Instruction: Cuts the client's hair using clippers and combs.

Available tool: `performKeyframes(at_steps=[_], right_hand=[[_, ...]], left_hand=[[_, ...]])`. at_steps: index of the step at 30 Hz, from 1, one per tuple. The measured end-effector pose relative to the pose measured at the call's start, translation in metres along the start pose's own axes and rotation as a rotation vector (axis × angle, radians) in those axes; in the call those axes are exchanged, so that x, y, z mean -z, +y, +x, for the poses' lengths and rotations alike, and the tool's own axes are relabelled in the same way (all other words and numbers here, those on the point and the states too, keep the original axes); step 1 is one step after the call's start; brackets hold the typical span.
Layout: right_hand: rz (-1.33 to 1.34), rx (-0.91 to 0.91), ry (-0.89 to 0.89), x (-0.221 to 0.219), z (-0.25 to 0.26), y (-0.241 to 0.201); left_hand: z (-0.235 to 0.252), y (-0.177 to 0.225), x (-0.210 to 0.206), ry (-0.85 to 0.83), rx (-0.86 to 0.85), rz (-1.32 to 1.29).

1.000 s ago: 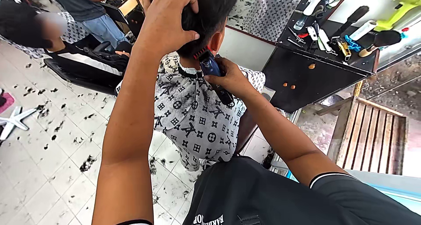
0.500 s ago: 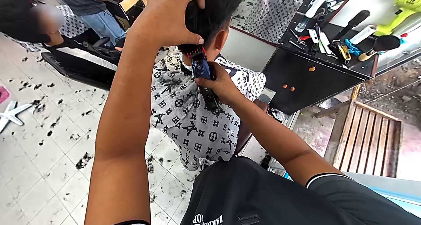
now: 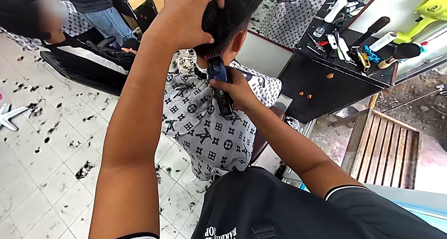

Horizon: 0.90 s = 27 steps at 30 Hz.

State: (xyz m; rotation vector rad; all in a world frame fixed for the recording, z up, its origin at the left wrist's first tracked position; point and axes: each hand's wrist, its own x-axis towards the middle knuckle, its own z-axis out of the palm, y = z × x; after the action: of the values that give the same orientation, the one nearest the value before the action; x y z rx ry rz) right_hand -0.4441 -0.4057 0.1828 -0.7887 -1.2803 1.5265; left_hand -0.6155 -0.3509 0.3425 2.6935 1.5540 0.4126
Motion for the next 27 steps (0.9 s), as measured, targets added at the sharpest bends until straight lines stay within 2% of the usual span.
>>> performKeyframes(at_steps=[3, 4, 8, 10, 13, 17, 21, 23, 27], right_hand=[[-0.216, 0.171, -0.034, 0.006, 0.006, -0.003], [-0.234, 0.152, -0.03, 0.009, 0.005, -0.002], [-0.024, -0.08, 0.008, 0.014, -0.001, -0.004], [-0.088, 0.0, -0.002, 0.015, 0.001, -0.007], [-0.343, 0.18, -0.032, 0.018, 0.005, -0.012], [-0.3, 0.015, 0.021, 0.023, 0.002, -0.01], [-0.415, 0.199, 0.012, 0.007, 0.003, -0.014], [-0.277, 0.112, 0.016, -0.007, -0.001, -0.011], [0.178, -0.226, 0.11, -0.033, -0.012, -0.001]], left_hand=[[0.001, 0.001, -0.001, -0.001, 0.003, -0.005], [0.001, 0.0, -0.001, 0.002, -0.001, -0.006], [0.0, 0.0, -0.001, 0.008, 0.001, -0.009], [-0.001, 0.001, -0.001, 0.004, -0.002, -0.014], [-0.001, 0.002, -0.001, 0.0, -0.008, -0.023], [-0.001, -0.003, 0.0, 0.008, -0.032, -0.019], [0.0, -0.007, -0.001, -0.001, -0.082, -0.064], [0.001, -0.01, 0.001, -0.015, -0.099, -0.073], [0.001, -0.019, 0.004, -0.029, -0.141, -0.087]])
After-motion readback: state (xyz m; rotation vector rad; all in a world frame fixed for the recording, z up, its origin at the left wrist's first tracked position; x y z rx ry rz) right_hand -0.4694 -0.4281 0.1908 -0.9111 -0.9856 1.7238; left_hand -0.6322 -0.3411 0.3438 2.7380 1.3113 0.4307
